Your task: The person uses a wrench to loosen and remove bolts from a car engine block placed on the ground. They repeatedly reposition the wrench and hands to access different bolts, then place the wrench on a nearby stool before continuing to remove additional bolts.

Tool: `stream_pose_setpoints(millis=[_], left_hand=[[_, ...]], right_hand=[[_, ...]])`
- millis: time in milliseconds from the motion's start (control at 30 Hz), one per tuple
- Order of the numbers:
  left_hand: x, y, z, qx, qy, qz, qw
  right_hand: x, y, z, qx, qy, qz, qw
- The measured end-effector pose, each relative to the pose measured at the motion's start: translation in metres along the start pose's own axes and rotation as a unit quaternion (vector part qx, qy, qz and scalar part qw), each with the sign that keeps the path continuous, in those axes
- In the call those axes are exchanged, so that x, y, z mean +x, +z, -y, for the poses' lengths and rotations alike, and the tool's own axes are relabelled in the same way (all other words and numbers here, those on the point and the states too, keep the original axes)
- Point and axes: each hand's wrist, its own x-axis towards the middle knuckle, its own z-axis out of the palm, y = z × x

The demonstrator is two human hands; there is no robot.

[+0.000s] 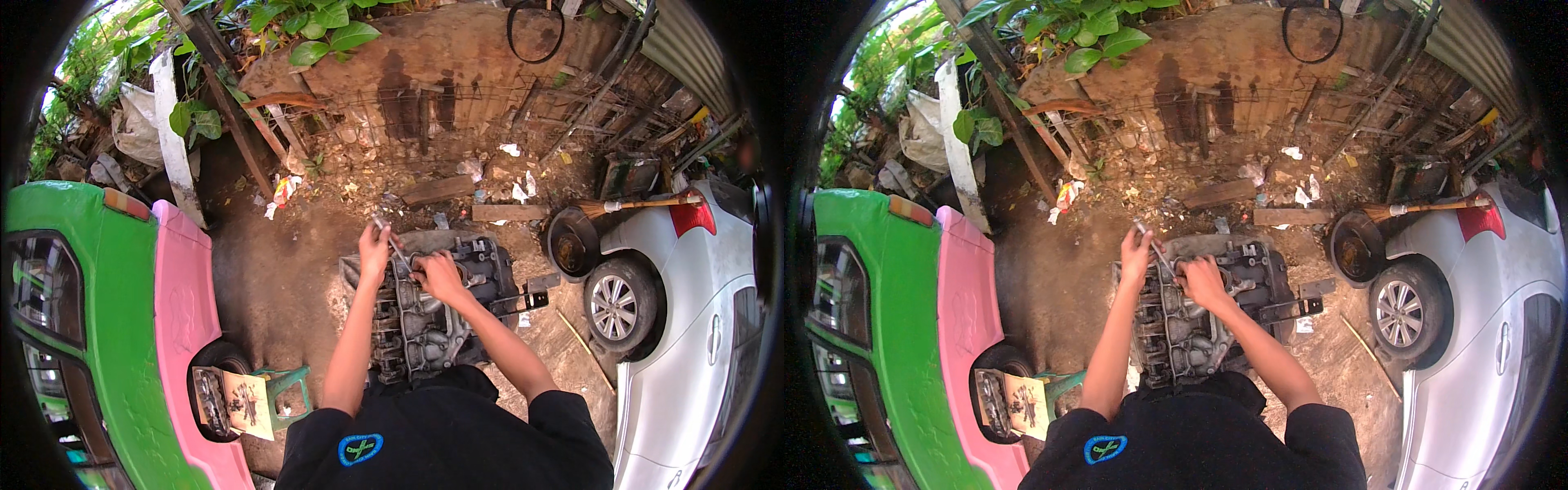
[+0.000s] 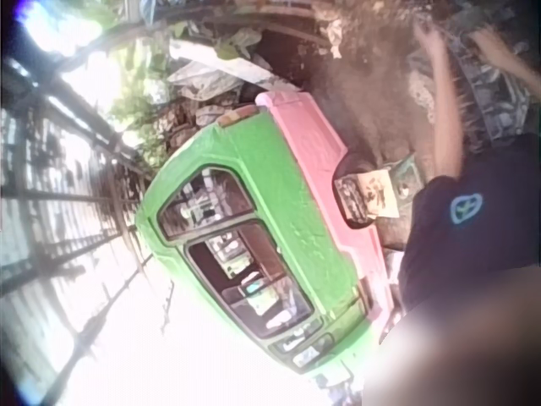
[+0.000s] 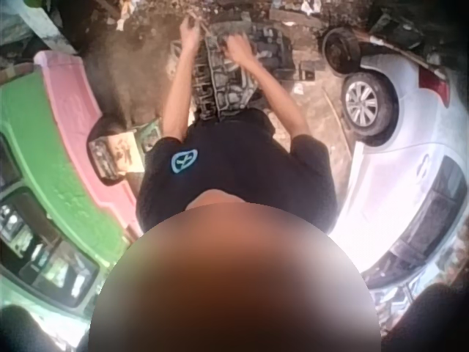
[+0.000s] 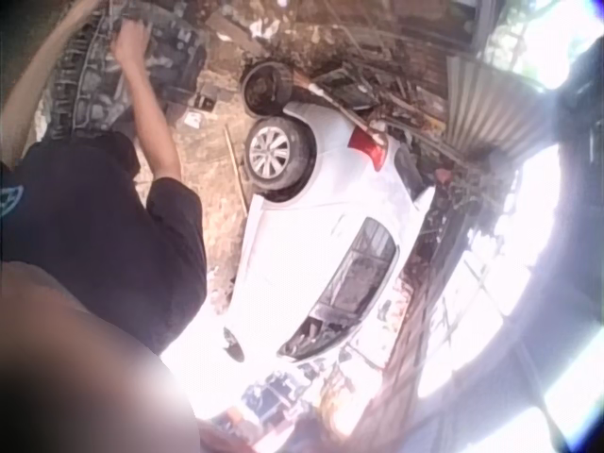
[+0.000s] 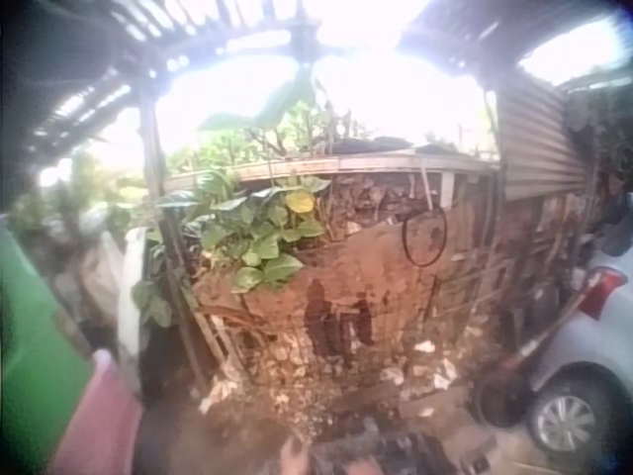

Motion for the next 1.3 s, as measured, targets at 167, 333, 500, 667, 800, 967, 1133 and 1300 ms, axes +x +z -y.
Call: stream_pose_setpoints(millis=[167,333,500,667,800,967,1133,1300], left_hand=[[-0.100,-0.033,0.030,-0.005,0.190,-0.063,0.980],[-0.170,-0.038,0.054,0.208,0.283,0.064,0.934],[-0.171,-0.036,0.050,0.232,0.277,0.098,0.927],[-0.154,-0.034,0.045,0.053,0.249,0.039,0.966],[-0.125,-0.031,0.029,-0.022,0.167,0.002,0.986],[-0.066,-0.020,-0.005,0.055,0.144,0.010,0.988],[-0.026,-0.003,-0.036,0.196,0.121,0.074,0.970],[-0.009,0.014,-0.048,0.213,0.053,0.110,0.969]], right_hand=[[-0.004,-0.011,-0.010,0.014,-0.083,0.048,0.995],[-0.004,-0.018,-0.012,0.044,-0.103,0.094,0.989],[-0.006,-0.025,-0.007,0.062,-0.103,0.091,0.989],[-0.010,-0.029,-0.013,0.120,-0.099,0.062,0.986],[-0.011,-0.022,-0.014,0.114,-0.099,0.004,0.988],[-0.011,-0.019,-0.013,0.105,-0.093,0.010,0.990],[-0.009,-0.021,-0.009,0.127,-0.071,-0.017,0.989],[-0.008,-0.016,-0.009,0.115,-0.062,-0.011,0.991]])
